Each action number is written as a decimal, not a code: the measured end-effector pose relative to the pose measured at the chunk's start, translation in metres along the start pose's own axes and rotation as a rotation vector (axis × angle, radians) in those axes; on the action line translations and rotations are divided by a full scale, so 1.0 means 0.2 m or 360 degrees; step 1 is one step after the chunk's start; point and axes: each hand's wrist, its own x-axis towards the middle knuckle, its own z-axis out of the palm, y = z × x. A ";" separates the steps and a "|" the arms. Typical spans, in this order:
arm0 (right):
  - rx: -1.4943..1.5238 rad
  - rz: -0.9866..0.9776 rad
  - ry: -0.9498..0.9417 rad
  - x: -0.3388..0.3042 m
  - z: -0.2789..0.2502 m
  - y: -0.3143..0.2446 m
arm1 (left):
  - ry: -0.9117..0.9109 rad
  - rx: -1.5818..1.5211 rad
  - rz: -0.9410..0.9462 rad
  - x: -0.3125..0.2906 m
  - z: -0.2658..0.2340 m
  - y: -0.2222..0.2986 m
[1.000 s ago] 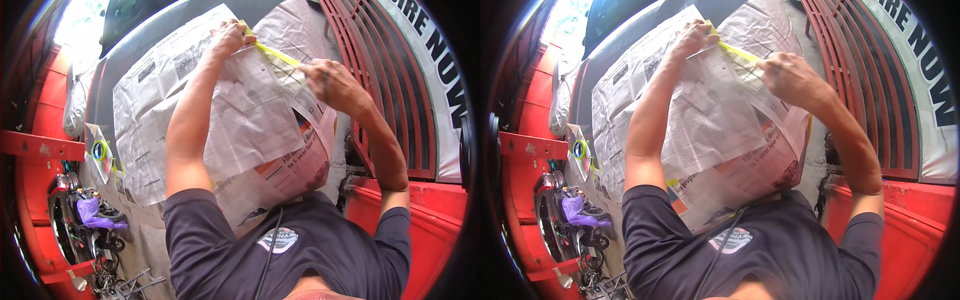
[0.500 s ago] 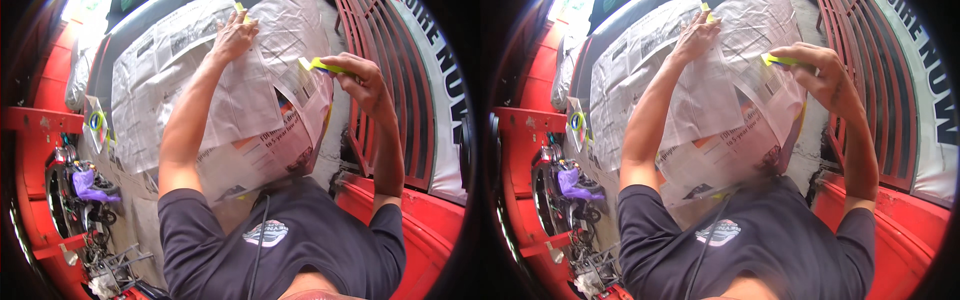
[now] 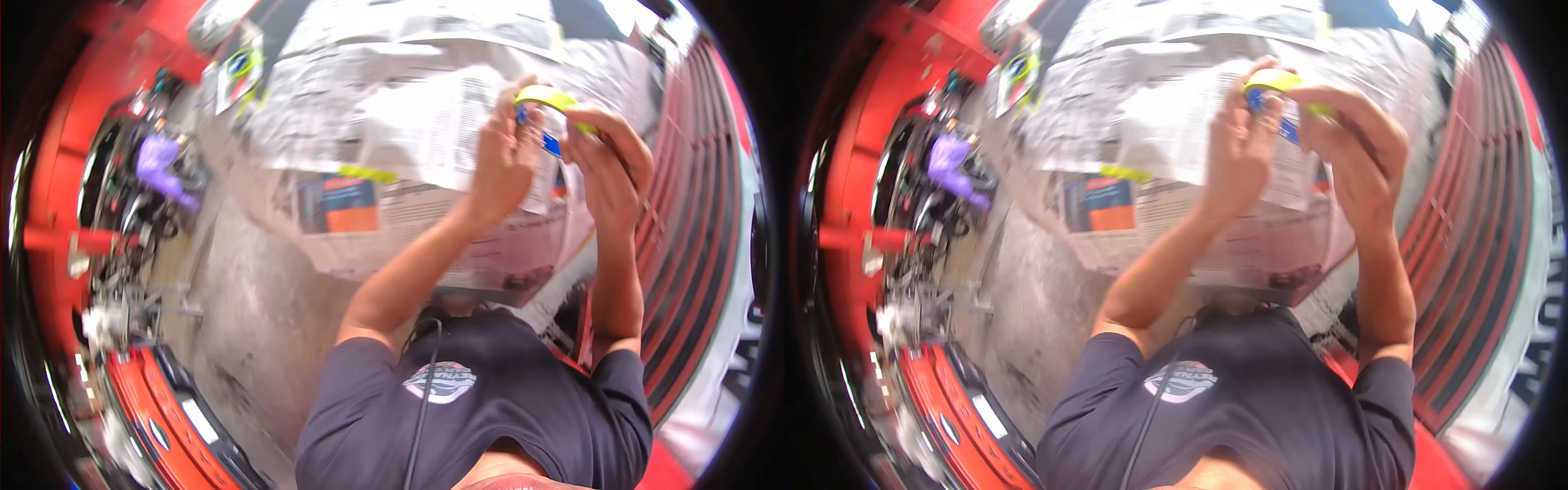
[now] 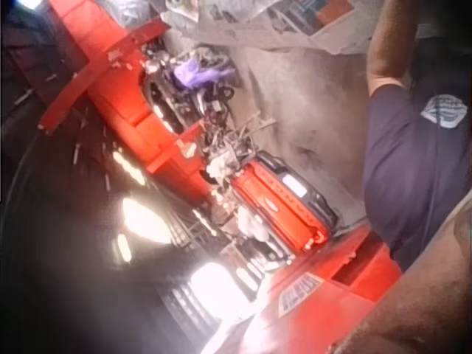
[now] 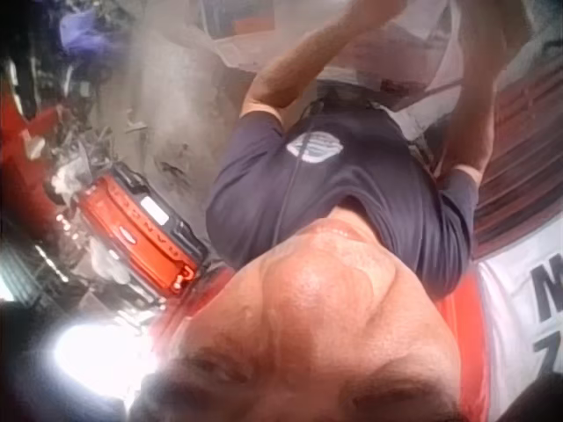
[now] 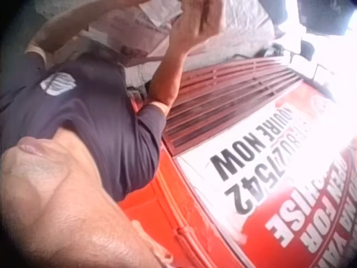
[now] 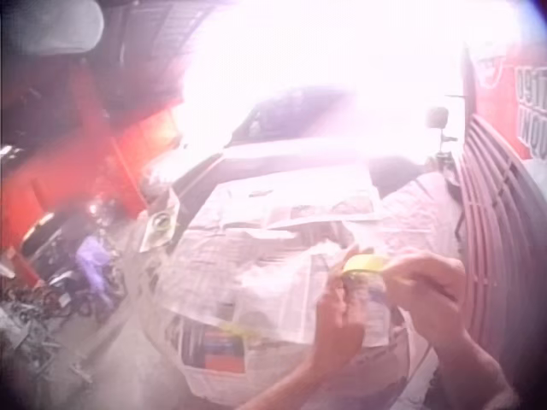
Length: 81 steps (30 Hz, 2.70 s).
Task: The person kneels on the floor and applies yellow masking tape to the edges of a car bumper to secure newspaper sheets. They smooth the tape and paper over the surface, then stand up and walk around the vehicle carrying a bucket.
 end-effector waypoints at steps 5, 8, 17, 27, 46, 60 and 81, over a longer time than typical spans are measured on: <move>0.0754 -0.0051 0.0280 -0.11 0.43 0.12 | 0.0499 -0.1394 -0.0419 -0.17 -0.07 0.07; 0.0950 -0.0116 -0.0036 -0.15 0.60 0.15 | 0.0406 -0.1364 -0.0349 -0.24 -0.30 0.04; -0.0334 0.0475 -0.0607 0.00 1.12 0.10 | 0.0300 0.0409 0.0325 -0.30 -1.20 0.26; -0.2073 -0.0867 -0.0361 0.95 1.55 0.91 | 0.0703 0.0046 -0.0479 -1.04 -2.38 0.12; -0.2147 0.0012 -0.0573 1.39 2.92 1.48 | 0.0974 0.0043 -0.2388 -3.55 -3.45 -0.80; -0.2402 0.0319 -0.0105 1.57 3.09 1.78 | 0.0913 0.1037 -0.0604 -0.92 -4.64 -0.36; -0.2530 0.0725 0.0225 1.39 1.75 1.36 | 0.0291 0.0140 -0.0166 1.23 -3.82 -0.42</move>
